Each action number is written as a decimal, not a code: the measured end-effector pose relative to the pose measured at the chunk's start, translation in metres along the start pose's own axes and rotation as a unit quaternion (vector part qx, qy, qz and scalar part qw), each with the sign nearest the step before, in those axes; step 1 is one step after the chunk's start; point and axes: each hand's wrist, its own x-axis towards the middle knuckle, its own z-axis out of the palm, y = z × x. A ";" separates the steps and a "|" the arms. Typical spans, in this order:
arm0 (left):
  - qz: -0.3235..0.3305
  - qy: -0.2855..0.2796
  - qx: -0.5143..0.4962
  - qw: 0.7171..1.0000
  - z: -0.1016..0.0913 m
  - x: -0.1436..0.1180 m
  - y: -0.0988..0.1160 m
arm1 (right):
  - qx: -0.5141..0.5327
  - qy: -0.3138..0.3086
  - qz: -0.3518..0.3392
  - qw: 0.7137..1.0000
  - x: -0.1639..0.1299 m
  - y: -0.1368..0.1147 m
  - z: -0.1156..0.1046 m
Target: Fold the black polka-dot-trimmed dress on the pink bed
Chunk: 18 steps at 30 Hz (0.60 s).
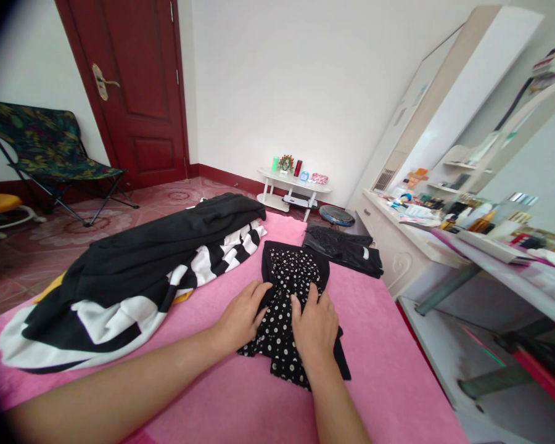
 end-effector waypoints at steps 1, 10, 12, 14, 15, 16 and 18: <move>0.000 0.000 0.000 1.000 0.000 0.000 0.000 | 0.000 0.000 -0.001 1.000 0.000 0.000 0.000; 0.000 0.000 -0.006 1.000 0.001 0.001 -0.001 | -0.004 0.006 0.004 1.000 0.001 0.000 0.000; 0.001 0.003 -0.009 1.000 0.001 0.001 0.000 | 0.011 0.007 0.004 1.000 0.000 0.001 0.001; 0.000 0.008 -0.013 1.000 -0.001 0.001 0.002 | 0.027 0.009 0.002 1.000 -0.001 0.000 0.000; -0.004 0.011 -0.015 1.000 -0.002 0.001 0.004 | 0.034 0.008 0.000 0.999 -0.002 -0.001 -0.002; -0.008 0.014 -0.018 1.000 -0.004 0.002 0.007 | 0.043 0.005 -0.003 0.999 -0.002 -0.002 -0.005; -0.020 0.017 -0.023 0.999 -0.008 0.002 0.012 | 0.067 -0.018 -0.012 0.998 0.000 -0.002 -0.013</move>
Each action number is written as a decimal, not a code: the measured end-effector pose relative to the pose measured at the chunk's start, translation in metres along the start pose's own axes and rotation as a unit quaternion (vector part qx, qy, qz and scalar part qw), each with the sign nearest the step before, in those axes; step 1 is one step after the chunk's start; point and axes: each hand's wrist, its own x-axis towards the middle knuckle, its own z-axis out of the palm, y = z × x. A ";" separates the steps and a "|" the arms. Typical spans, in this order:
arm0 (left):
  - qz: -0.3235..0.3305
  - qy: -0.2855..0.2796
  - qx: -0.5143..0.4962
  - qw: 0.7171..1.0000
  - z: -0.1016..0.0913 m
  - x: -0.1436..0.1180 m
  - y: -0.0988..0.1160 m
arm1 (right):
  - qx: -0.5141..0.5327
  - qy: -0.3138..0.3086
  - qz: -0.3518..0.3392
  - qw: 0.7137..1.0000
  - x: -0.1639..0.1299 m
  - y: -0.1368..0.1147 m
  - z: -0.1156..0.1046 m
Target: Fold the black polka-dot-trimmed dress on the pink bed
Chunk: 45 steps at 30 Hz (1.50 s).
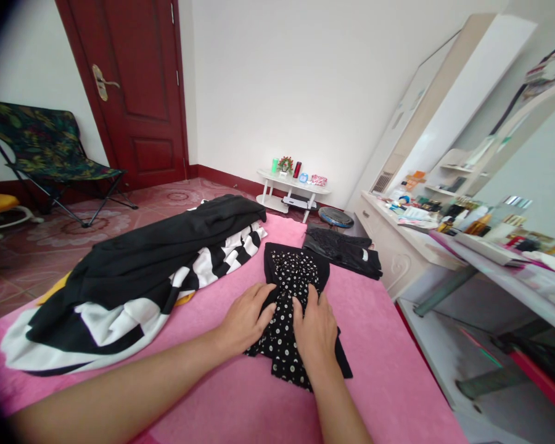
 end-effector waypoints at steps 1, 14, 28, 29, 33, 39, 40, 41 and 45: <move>-0.007 0.001 -0.002 1.000 -0.002 0.001 0.002 | 0.013 -0.022 -0.003 1.000 0.002 0.000 -0.005; -0.021 -0.056 0.040 0.997 -0.007 0.009 -0.001 | 0.242 -0.193 -0.188 0.932 0.018 0.081 -0.006; 0.086 -0.078 0.065 0.991 -0.009 0.005 0.003 | -0.127 -0.163 -0.661 0.722 0.120 -0.001 -0.023; 0.084 -0.075 0.059 0.992 -0.008 0.004 0.002 | -0.117 -0.186 -0.667 0.712 0.123 -0.001 -0.021; 0.070 -0.050 0.003 0.996 -0.005 -0.001 -0.001 | -0.046 -0.225 -0.661 0.714 0.119 0.012 -0.023; 0.012 0.046 -0.237 0.970 -0.010 0.014 -0.002 | -0.040 -0.156 -0.559 0.813 0.087 0.035 -0.032; -0.014 0.078 -0.263 0.962 -0.010 0.022 -0.006 | -0.049 -0.138 -0.536 0.832 0.080 0.039 -0.032; -0.037 0.107 -0.275 0.955 -0.009 0.032 -0.012 | -0.055 -0.120 -0.511 0.850 0.072 0.044 -0.031; -0.099 0.186 -0.232 0.950 0.000 0.069 -0.047 | -0.055 -0.059 -0.421 0.903 0.047 0.061 -0.033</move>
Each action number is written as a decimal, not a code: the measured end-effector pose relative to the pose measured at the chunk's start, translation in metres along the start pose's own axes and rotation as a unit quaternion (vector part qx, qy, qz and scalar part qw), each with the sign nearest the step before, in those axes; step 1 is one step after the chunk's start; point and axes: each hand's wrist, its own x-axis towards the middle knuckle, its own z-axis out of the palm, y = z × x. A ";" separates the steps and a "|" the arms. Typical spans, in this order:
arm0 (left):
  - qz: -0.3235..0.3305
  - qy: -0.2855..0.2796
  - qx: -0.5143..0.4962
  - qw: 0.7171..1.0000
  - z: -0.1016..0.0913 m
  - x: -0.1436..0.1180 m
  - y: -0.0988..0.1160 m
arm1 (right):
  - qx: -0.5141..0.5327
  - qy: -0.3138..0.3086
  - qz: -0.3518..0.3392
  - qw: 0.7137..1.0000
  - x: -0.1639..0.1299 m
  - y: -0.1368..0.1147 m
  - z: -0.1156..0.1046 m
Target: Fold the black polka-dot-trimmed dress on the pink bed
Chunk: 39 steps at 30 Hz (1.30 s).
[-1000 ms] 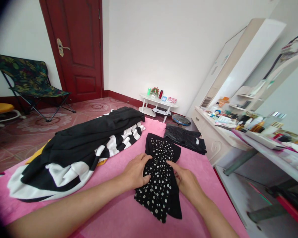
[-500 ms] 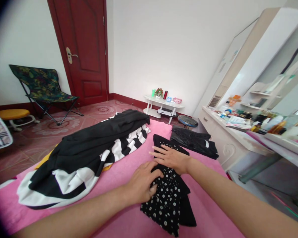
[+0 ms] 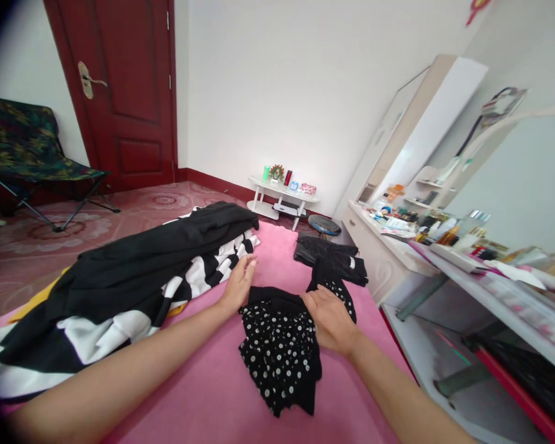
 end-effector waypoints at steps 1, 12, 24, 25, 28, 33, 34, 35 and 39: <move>-0.012 0.016 0.018 1.000 0.002 0.007 -0.008 | -0.003 0.009 0.019 1.000 -0.006 0.001 -0.002; 0.012 -0.106 0.103 0.989 0.023 -0.005 -0.027 | -0.193 -0.005 0.284 0.939 0.004 0.164 -0.079; 0.008 -0.155 0.173 0.973 0.028 0.000 -0.030 | -0.084 -0.128 0.319 0.935 0.085 0.246 0.048; 0.010 -0.158 0.178 0.971 0.028 0.000 -0.031 | -0.074 -0.143 0.318 0.934 0.083 0.236 0.068; 0.016 -0.163 0.192 0.968 0.030 -0.001 -0.032 | -0.064 -0.118 0.346 0.929 0.077 0.210 0.109; 0.026 -0.166 0.206 0.964 0.030 -0.001 -0.030 | -0.075 -0.013 0.336 0.939 0.083 0.190 0.109; 0.029 -0.167 0.206 0.964 0.030 -0.001 -0.030 | -0.083 0.003 0.318 0.945 0.087 0.186 0.106; 0.032 -0.168 0.205 0.964 0.030 -0.001 -0.030 | -0.091 0.014 0.294 0.951 0.093 0.182 0.103; 0.032 -0.166 0.198 0.965 0.029 -0.002 -0.030 | -0.058 -0.002 0.261 0.963 0.120 0.172 0.092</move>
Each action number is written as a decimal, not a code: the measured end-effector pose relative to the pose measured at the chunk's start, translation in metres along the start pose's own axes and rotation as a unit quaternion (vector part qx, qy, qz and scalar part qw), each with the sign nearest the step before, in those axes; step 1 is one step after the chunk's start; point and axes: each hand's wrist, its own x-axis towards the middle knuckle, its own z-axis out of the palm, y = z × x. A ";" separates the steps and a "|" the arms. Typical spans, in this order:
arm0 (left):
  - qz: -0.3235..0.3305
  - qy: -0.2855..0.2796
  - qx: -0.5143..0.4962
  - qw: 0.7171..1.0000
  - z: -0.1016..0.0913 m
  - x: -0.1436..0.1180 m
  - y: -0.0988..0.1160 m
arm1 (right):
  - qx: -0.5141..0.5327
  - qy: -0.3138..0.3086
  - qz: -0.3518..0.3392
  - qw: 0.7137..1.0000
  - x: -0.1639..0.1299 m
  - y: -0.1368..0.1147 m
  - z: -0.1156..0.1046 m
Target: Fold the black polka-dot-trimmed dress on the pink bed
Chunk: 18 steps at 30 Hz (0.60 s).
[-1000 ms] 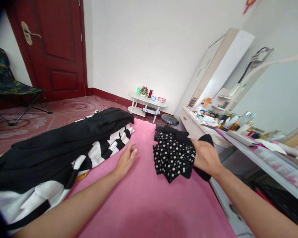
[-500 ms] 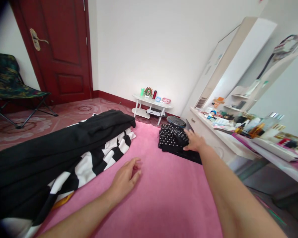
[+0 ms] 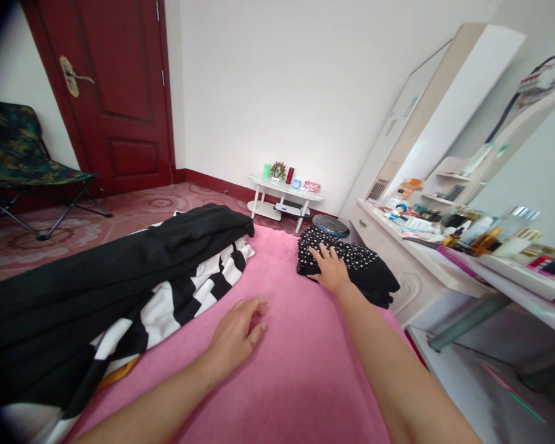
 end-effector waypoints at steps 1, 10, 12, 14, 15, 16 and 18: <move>0.000 0.000 -0.001 1.000 0.000 0.000 0.000 | 0.013 -0.008 0.026 1.000 0.006 -0.002 -0.003; 0.014 -0.013 0.021 1.000 -0.001 0.002 0.002 | 0.028 0.005 0.223 0.974 0.031 -0.028 0.006; 0.017 -0.020 0.030 0.999 -0.002 0.002 0.002 | 0.034 -0.030 0.175 0.984 0.025 -0.048 0.014; 0.024 -0.028 0.039 0.999 -0.003 0.002 0.003 | 0.037 -0.027 0.128 0.991 0.020 -0.064 0.015; 0.028 -0.031 0.042 0.998 -0.003 0.002 0.003 | 0.037 0.002 0.107 0.994 0.020 -0.069 0.014; 0.032 -0.034 0.045 0.998 -0.004 0.002 0.004 | 0.036 0.045 0.090 0.994 0.020 -0.072 0.012; 0.035 -0.034 0.049 0.998 -0.005 0.002 0.004 | 0.041 0.120 0.082 0.989 0.024 -0.071 0.009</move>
